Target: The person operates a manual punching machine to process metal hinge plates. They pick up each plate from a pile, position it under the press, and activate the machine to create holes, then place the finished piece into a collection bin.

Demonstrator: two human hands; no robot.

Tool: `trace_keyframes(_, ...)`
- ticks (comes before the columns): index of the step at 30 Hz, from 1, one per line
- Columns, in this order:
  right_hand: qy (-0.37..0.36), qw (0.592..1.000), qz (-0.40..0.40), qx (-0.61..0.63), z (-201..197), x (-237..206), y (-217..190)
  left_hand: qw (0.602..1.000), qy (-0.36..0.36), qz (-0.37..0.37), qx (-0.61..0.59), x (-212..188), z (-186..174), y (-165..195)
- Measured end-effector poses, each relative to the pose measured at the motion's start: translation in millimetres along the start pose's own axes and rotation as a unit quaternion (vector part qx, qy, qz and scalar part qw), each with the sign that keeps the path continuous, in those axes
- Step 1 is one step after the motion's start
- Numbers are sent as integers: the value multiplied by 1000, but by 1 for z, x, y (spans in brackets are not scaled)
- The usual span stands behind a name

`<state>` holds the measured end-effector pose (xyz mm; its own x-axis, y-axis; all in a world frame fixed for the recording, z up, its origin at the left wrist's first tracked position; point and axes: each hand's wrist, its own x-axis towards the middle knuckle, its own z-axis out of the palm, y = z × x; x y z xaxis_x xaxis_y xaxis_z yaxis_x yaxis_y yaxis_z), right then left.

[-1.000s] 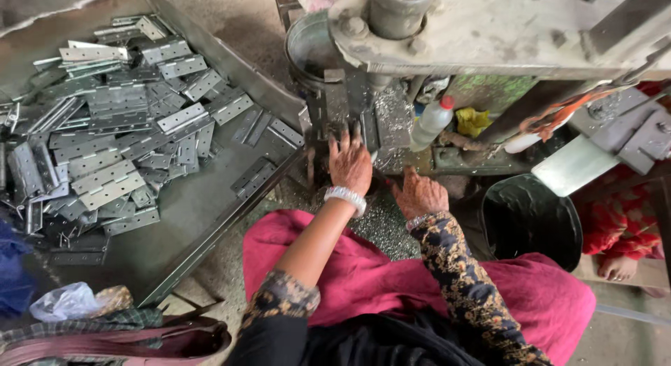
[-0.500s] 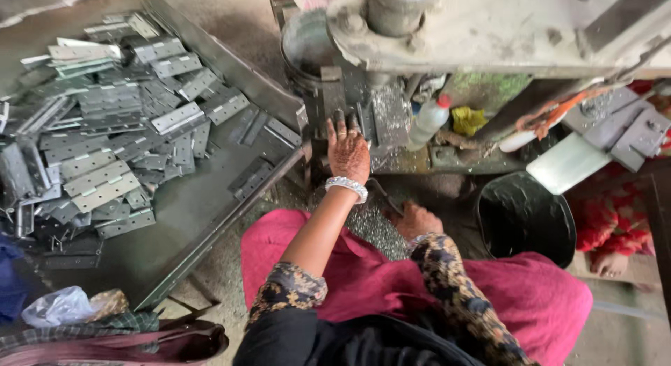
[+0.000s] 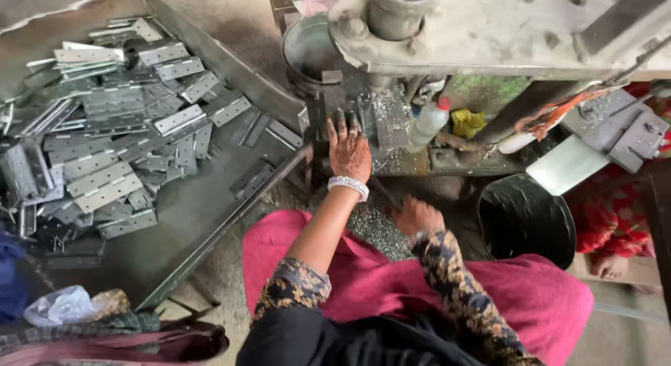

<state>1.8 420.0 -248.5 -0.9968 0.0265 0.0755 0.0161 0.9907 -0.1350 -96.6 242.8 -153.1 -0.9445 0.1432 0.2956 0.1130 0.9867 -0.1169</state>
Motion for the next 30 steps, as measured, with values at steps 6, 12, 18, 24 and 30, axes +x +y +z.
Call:
trace_keyframes(6,-114,983,59,129,-6,-13,-3,995,57,-3,-80,-2,1,-5)
trace_keyframes(12,-77,994,47,57,-26,-8,-4,995,-69,-18,-64,13,-13,-7)
trace_keyframes(18,-115,987,71,91,-20,-12,-9,998,-17,-51,-20,35,-3,-2)
trace_keyframes(24,-117,990,49,56,-22,-16,-2,996,-34,-44,-70,30,-3,-7)
trace_keyframes(30,-92,992,68,58,8,2,9,989,-131,-60,43,66,-15,8)
